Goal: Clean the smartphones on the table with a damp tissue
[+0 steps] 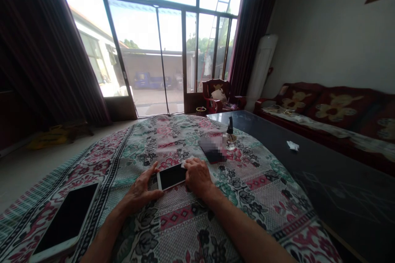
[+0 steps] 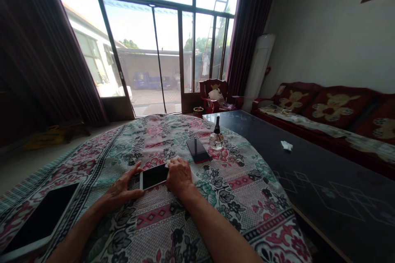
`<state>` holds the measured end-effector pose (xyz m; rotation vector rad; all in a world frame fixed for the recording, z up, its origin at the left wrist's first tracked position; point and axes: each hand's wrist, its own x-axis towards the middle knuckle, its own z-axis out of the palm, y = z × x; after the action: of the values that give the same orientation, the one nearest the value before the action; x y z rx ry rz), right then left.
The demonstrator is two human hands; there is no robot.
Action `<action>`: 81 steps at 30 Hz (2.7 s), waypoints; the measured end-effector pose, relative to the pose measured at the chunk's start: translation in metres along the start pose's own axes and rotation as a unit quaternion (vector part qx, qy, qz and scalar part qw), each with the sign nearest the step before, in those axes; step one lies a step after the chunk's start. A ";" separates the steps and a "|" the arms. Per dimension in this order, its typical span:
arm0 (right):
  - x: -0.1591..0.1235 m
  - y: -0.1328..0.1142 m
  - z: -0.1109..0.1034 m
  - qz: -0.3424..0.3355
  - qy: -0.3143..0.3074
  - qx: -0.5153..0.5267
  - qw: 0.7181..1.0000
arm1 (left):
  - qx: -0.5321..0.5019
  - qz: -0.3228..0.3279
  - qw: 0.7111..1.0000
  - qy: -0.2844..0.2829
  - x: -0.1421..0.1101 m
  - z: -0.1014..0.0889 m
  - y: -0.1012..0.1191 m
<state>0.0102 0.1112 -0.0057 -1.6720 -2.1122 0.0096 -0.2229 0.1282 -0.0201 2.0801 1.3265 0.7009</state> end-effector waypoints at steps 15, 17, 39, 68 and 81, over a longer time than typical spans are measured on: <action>-0.012 -0.037 0.012 -0.114 -0.015 0.007 0.993 | -0.030 0.011 0.999 0.016 -0.001 0.003 -0.005; -0.013 -0.046 0.014 -0.140 -0.024 0.015 0.990 | -0.027 0.010 0.999 0.023 0.000 0.003 -0.005; -0.014 -0.038 0.018 -0.104 -0.036 -0.006 0.994 | -0.045 0.015 0.998 0.030 0.001 0.003 -0.009; -0.001 -0.041 0.021 -0.084 -0.022 -0.005 0.996 | -0.035 0.003 0.999 0.042 -0.002 -0.001 0.003; 0.004 -0.041 0.018 -0.072 -0.020 -0.013 0.997 | -0.032 -0.012 0.999 0.036 -0.001 -0.001 0.005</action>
<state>-0.0352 0.1091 -0.0094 -1.5431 -2.2669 -0.0292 -0.2207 0.1254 -0.0157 2.0036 1.3475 0.8030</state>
